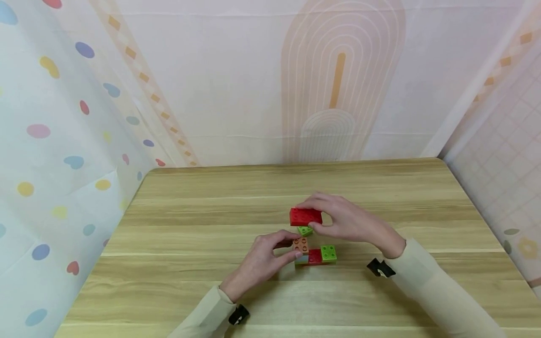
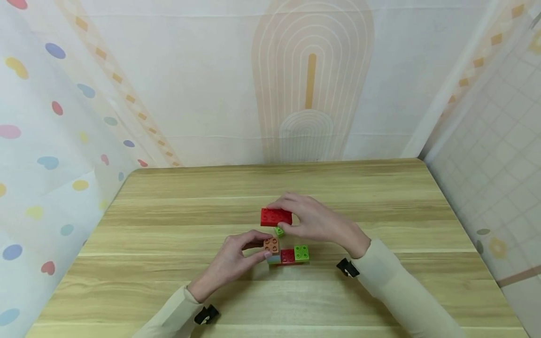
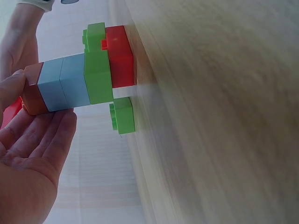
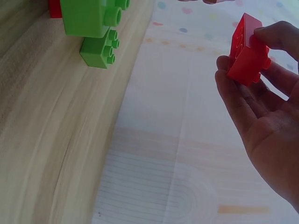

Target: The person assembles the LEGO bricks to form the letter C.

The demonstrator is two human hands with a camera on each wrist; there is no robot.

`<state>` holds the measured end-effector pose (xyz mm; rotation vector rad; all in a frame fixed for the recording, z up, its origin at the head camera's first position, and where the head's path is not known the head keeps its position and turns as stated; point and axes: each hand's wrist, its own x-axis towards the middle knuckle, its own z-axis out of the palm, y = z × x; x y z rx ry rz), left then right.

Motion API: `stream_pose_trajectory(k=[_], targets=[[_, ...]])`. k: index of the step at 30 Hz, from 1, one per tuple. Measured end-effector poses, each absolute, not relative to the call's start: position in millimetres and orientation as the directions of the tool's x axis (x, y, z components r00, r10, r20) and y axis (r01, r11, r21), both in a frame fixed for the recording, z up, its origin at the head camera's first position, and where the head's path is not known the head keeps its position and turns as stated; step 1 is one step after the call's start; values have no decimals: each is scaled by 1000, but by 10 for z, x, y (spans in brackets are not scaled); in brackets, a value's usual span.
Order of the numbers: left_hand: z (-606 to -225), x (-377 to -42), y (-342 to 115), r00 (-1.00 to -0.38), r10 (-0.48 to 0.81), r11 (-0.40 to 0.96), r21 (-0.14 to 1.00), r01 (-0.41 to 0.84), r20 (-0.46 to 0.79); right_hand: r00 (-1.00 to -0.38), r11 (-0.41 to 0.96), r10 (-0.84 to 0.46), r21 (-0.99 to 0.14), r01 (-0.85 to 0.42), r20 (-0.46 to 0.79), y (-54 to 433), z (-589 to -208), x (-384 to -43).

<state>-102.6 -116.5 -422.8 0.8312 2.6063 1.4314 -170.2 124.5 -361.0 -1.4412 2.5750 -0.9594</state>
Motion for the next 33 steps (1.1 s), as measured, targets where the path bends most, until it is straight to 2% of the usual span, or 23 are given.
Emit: stream_pose_trajectory(k=[7, 15, 26, 33], targets=[[-4229, -1031, -1171, -852, 480, 435, 788, 437, 207, -568, 357, -778, -554, -752, 268, 1298, -3600, -1645], [-4238, -1037, -1179, -851, 483, 423, 796, 434, 207, -559, 350, -766, -525, -776, 316, 1352, -3622, -1595], [-4244, -1038, -1186, -851, 477, 420, 795, 438, 218, -563, 361, -764, -514, -778, 315, 1396, -3643, -1531], [-4246, -1042, -1185, -851, 475, 411, 798, 441, 225, -539, 333, -765, -500, -799, 353, 1405, -3673, -1498]])
